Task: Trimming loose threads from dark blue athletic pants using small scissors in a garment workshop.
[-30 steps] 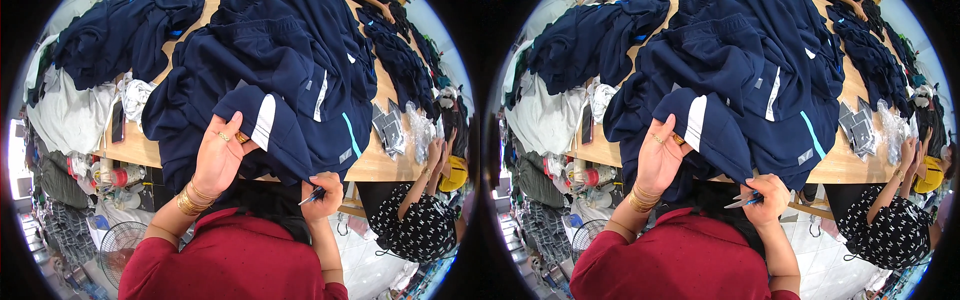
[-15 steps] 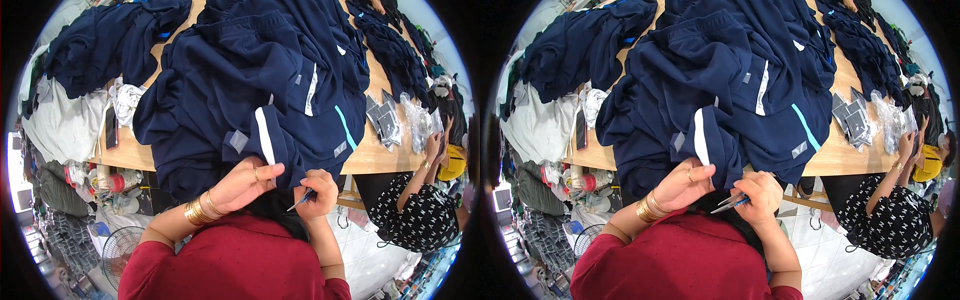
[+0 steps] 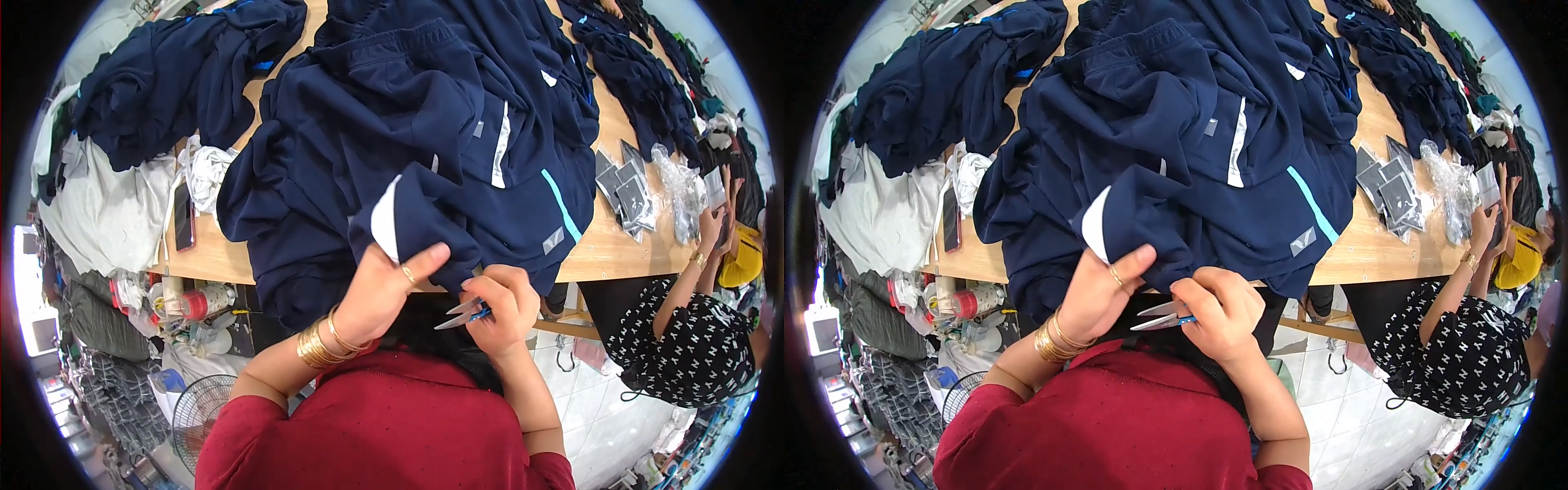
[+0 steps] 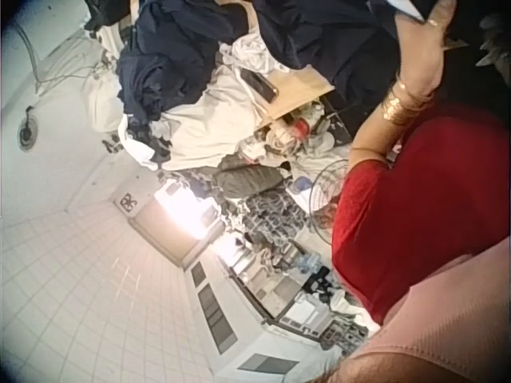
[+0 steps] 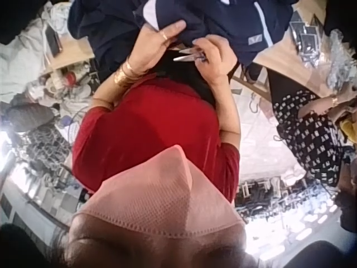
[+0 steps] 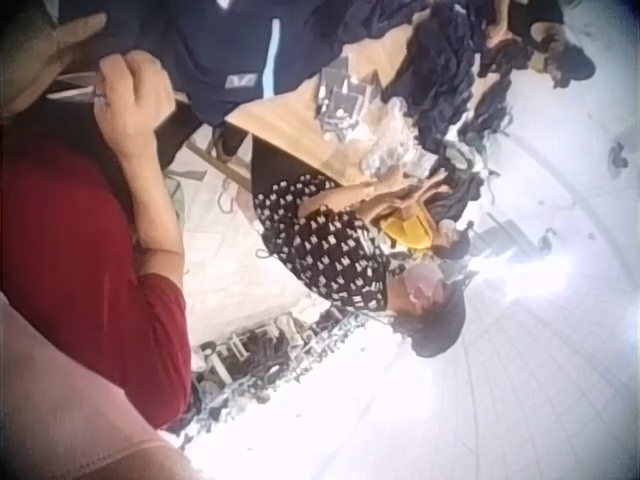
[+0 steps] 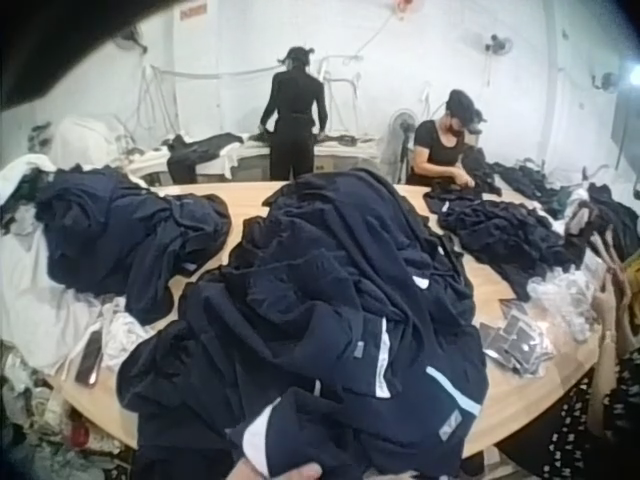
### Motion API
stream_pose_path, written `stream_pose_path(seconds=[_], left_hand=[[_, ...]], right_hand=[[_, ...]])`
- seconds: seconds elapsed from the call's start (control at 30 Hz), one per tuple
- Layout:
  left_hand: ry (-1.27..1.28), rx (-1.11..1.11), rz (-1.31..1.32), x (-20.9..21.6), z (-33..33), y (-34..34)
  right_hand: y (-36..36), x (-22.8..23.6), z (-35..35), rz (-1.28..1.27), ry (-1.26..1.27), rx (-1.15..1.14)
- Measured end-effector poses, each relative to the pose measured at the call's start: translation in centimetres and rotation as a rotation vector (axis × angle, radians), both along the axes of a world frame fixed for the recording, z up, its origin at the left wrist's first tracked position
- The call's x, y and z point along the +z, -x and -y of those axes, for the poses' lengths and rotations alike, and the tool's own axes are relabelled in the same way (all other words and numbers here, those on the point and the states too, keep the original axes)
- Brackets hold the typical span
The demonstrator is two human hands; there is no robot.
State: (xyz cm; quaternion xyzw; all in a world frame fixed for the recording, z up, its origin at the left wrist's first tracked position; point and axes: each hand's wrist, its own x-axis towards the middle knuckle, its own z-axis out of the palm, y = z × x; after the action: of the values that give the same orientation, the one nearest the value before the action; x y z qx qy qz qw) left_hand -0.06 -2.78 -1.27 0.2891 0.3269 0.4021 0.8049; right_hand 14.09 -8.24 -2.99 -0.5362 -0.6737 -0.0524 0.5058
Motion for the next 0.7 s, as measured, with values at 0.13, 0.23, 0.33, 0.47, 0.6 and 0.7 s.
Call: stream_pose_path(seconds=[0.13, 0.23, 0.33, 0.47, 0.6, 0.7], left_hand=[[-0.103, 0.112, -0.080, 0.8, -1.1, 0.6], [-0.145, 0.088, -0.050, 1.8, -1.2, 1.1], [-0.211, 0.073, -0.064, 2.0, -1.6, 0.9], [-0.254, 0.057, -0.079, 2.3, -1.9, 1.0], [-0.244, 0.073, -0.079, 2.5, -1.9, 0.8], [-0.228, 0.069, -0.090, 2.6, -1.9, 0.9]], right_hand=[[-0.9, 0.5, 0.0, -0.036, 0.174, 0.100], [-1.2, 2.5, 0.4, -0.196, 0.373, 0.065], [-1.8, 4.1, 0.2, -0.315, 0.416, 0.025], [-2.4, 4.2, 0.0, -0.173, 0.412, 0.011], [-2.2, 4.3, -0.5, 0.001, 0.372, -0.019], [-2.1, 4.1, -0.9, 0.026, 0.313, -0.023]])
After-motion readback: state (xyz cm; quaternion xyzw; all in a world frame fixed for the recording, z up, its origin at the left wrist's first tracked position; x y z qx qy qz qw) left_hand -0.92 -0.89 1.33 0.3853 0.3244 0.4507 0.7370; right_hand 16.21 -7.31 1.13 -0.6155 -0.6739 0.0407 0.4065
